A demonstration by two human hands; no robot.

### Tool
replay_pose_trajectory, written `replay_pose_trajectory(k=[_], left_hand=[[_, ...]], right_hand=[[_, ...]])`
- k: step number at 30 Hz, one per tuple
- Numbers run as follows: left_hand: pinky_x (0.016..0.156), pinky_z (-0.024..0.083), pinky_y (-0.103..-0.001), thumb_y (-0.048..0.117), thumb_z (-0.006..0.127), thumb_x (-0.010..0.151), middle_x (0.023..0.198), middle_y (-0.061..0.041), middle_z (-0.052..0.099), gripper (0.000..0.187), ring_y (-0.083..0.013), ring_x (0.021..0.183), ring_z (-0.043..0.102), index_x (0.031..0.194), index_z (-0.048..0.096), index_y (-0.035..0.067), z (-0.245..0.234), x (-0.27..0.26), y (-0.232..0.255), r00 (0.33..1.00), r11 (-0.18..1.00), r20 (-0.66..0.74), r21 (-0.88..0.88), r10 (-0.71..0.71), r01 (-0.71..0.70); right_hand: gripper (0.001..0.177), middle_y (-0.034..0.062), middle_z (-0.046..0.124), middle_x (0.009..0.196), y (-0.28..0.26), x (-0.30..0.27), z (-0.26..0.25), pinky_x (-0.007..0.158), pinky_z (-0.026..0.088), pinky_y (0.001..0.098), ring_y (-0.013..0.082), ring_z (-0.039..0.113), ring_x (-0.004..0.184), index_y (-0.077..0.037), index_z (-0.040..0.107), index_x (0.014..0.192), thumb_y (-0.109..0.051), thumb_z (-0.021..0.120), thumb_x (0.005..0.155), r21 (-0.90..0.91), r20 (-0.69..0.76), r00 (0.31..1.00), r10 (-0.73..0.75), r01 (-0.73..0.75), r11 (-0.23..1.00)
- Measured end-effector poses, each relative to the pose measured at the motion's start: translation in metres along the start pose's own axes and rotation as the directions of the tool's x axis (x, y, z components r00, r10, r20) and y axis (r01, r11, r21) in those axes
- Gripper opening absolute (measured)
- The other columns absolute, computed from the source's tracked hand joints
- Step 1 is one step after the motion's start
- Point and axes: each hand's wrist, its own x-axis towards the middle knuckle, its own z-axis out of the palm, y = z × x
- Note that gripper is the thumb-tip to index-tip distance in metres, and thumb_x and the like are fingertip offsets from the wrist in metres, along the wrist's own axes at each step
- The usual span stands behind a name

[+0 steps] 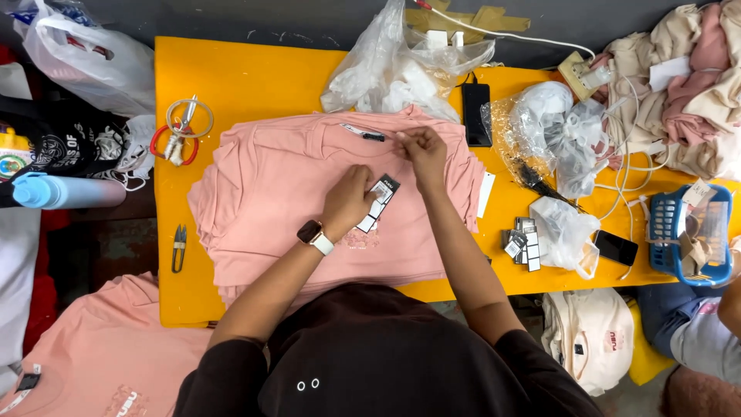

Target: Attaching brand tags to the neck labels of pink t-shirts and stacking them on a table.

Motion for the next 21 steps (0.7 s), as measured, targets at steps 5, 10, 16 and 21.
replay_pose_trajectory(k=[5,10,16,21], left_hand=[[0.083,0.053,-0.049,0.002,0.060,0.093,0.105,-0.015,0.054,0.042,-0.0408,0.099,0.060,0.135,0.059,0.008,-0.013,0.043,-0.019,0.727,0.842,-0.426,0.307,0.539,-0.444],[0.089,0.056,-0.038,0.003,0.068,0.090,0.105,-0.006,0.059,0.014,-0.0289,0.103,0.064,0.101,0.072,0.010,-0.002,0.064,-0.047,0.694,0.839,-0.476,0.239,0.541,-0.490],[0.087,0.056,-0.037,0.009,0.071,0.092,0.103,-0.004,0.059,0.011,-0.0261,0.101,0.065,0.102,0.070,0.012,-0.003,0.067,-0.042,0.687,0.841,-0.486,0.276,0.540,-0.465],[0.082,0.056,-0.036,0.010,0.073,0.090,0.098,-0.002,0.058,0.011,-0.0246,0.095,0.065,0.100,0.070,0.014,-0.008,0.070,-0.038,0.711,0.853,-0.471,0.286,0.522,-0.437]], right_hand=[[0.016,0.0078,0.068,0.090,-0.008,-0.019,0.013,0.073,0.062,0.0261,0.0141,0.071,0.082,-0.003,0.079,0.105,0.002,0.069,0.095,-0.230,0.051,0.985,-0.168,0.175,0.957],[0.022,0.0082,0.069,0.091,-0.007,-0.029,0.016,0.071,0.062,0.0250,0.0136,0.070,0.080,-0.008,0.080,0.109,0.005,0.072,0.092,-0.320,0.016,0.968,-0.252,0.244,0.916],[0.027,0.0096,0.075,0.085,-0.002,-0.025,0.013,0.068,0.059,0.0253,0.0125,0.068,0.075,-0.008,0.075,0.114,0.003,0.076,0.089,-0.373,0.003,0.955,-0.297,0.277,0.885],[0.027,0.0085,0.076,0.085,0.001,-0.016,0.012,0.067,0.059,0.0251,0.0120,0.069,0.074,-0.008,0.074,0.113,0.002,0.077,0.089,-0.374,0.017,0.954,-0.298,0.282,0.883]])
